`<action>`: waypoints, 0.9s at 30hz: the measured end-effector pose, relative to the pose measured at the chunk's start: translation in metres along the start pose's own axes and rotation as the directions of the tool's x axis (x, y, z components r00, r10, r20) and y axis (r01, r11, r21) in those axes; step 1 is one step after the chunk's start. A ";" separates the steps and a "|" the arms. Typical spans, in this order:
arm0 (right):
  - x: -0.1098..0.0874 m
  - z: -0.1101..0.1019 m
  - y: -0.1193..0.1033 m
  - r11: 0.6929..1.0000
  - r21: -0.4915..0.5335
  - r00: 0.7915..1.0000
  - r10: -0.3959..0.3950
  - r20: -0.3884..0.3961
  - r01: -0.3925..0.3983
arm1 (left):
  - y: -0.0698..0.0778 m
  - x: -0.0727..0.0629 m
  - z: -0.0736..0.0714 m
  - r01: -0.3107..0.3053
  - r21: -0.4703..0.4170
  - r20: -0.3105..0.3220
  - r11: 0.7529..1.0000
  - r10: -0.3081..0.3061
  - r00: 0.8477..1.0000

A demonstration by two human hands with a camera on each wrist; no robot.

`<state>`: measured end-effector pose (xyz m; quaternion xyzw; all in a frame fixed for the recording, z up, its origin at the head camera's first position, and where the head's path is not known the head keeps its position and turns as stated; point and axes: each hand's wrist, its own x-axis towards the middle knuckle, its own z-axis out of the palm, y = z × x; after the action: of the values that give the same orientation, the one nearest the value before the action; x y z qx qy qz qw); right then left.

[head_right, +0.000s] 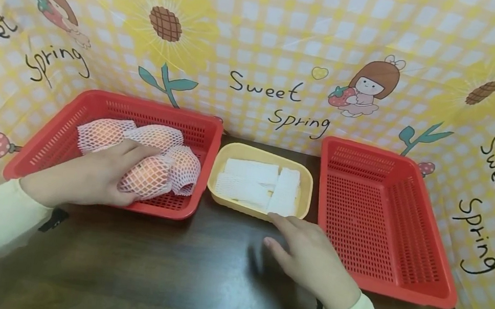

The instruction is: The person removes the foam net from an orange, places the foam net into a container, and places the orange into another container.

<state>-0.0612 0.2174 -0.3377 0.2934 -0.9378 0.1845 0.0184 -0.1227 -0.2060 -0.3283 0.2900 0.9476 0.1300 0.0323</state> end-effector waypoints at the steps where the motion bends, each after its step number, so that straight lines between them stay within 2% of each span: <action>1: 0.001 0.001 -0.001 1.000 -0.001 1.000 -0.014 -0.009 0.014 | 0.003 0.000 0.000 -0.028 0.005 -0.018 1.000 0.028 0.999; 5: 0.004 0.004 -0.004 0.999 -0.004 0.998 -0.053 -0.030 0.053 | 0.016 0.001 -0.002 -0.108 0.028 -0.072 0.994 0.110 0.991; 9: 0.009 0.007 -0.007 0.997 -0.001 0.997 -0.072 -0.041 0.072 | 0.026 0.002 -0.005 -0.158 0.029 -0.093 0.987 0.160 0.983; 12: 0.015 0.010 -0.009 0.993 0.010 0.990 -0.119 -0.080 0.121 | 0.031 0.002 -0.005 -0.201 0.027 -0.108 0.979 0.202 0.973; 16: 0.023 0.015 -0.015 0.972 0.053 0.958 -0.215 -0.192 0.229 | 0.036 0.005 -0.001 -0.268 0.021 -0.129 0.963 0.269 0.955; 18: 0.027 0.018 -0.019 0.961 0.081 0.938 -0.238 -0.250 0.265 | 0.040 0.007 0.002 -0.302 0.018 -0.141 0.953 0.302 0.943; 23: 0.035 0.026 -0.030 0.940 0.135 0.902 -0.250 -0.353 0.313 | 0.052 0.011 0.009 -0.373 -0.001 -0.173 0.928 0.367 0.914; 27: 0.040 0.033 -0.037 0.926 0.173 0.892 -0.255 -0.374 0.337 | 0.060 0.016 0.014 -0.411 -0.005 -0.187 0.912 0.403 0.896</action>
<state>-0.0712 0.1555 -0.3506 0.3970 -0.8356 0.3366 0.1757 -0.1014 -0.1463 -0.3263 0.4677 0.8619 0.1809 -0.0757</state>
